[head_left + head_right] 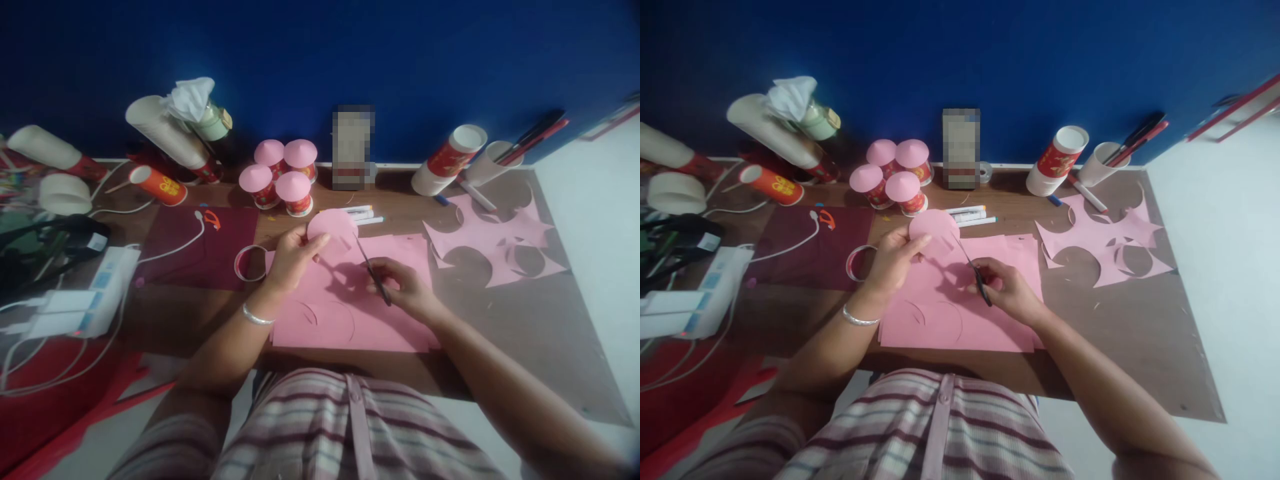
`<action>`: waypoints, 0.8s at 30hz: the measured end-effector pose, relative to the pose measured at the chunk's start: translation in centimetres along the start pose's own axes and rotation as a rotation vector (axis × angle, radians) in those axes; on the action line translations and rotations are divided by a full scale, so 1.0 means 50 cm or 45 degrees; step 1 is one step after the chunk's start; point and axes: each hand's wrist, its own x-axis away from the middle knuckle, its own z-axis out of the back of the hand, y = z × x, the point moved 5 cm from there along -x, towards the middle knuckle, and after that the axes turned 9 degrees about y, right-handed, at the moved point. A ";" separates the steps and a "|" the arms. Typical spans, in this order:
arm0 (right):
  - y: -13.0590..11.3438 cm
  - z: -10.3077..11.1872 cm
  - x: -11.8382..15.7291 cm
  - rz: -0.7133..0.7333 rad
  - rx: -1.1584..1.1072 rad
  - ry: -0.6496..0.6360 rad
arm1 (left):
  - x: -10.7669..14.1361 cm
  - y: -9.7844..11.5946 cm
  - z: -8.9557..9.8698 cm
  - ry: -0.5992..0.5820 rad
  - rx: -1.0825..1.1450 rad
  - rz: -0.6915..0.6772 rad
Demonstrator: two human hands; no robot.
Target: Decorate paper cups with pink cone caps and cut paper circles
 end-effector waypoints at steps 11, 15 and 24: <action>-0.089 0.113 -0.053 0.646 0.553 0.660 | -0.080 0.066 -0.096 -0.215 -0.841 -0.973; -0.074 0.117 -0.050 0.564 0.484 0.682 | -0.117 0.098 -0.148 -0.206 -1.167 -1.227; -0.045 0.126 -0.045 0.395 0.387 0.670 | -0.184 0.101 -0.163 -0.241 -1.377 -1.189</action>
